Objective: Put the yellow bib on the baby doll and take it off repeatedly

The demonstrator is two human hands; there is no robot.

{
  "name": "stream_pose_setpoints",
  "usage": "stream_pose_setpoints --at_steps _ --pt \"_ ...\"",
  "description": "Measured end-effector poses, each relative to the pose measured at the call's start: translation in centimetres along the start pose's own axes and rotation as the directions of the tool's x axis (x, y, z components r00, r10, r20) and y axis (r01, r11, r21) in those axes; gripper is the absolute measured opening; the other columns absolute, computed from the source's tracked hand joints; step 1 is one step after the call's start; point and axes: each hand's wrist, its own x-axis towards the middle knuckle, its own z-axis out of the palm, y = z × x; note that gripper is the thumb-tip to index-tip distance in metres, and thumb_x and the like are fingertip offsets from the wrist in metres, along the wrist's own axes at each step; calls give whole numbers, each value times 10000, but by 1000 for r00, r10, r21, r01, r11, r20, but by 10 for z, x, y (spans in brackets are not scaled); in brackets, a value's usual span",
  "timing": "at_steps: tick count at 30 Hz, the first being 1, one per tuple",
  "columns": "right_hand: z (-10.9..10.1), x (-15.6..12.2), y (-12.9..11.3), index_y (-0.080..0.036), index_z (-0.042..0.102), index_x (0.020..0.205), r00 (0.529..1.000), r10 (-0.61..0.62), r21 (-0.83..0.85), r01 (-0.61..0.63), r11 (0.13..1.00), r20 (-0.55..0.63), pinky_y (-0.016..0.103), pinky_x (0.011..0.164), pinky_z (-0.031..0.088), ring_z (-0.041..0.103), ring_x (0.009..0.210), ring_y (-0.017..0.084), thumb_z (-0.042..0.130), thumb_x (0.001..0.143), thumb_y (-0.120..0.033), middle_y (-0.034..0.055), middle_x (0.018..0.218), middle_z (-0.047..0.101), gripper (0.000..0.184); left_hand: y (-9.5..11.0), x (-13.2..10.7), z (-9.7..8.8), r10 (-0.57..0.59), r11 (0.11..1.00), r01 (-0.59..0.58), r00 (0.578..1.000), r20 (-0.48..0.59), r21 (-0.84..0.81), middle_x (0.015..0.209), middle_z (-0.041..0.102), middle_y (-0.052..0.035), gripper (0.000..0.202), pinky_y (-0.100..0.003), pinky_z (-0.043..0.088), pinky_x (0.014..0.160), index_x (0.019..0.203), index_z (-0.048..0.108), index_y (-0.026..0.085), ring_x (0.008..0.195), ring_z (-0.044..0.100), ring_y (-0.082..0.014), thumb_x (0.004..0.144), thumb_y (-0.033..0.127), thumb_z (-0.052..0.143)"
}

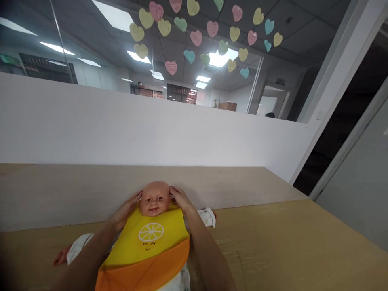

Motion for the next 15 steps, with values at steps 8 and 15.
stream_pose_setpoints --at_steps 8,15 --pt "20 -74 -16 -257 711 927 998 -51 69 55 996 -47 284 752 456 596 953 194 698 684 -482 27 1090 685 332 -13 -64 8 55 997 -58 997 -54 -45 1228 674 -39 507 -314 546 888 1077 646 262 1165 614 -270 626 439 795" --pt "32 -127 -16 -228 711 872 998 -46 168 54 984 -51 256 726 440 590 853 165 702 639 -380 18 1010 696 278 -20 -126 18 3 996 -9 998 -68 -89 1233 672 -28 561 -304 555 849 1121 611 277 1167 611 -274 591 374 768"
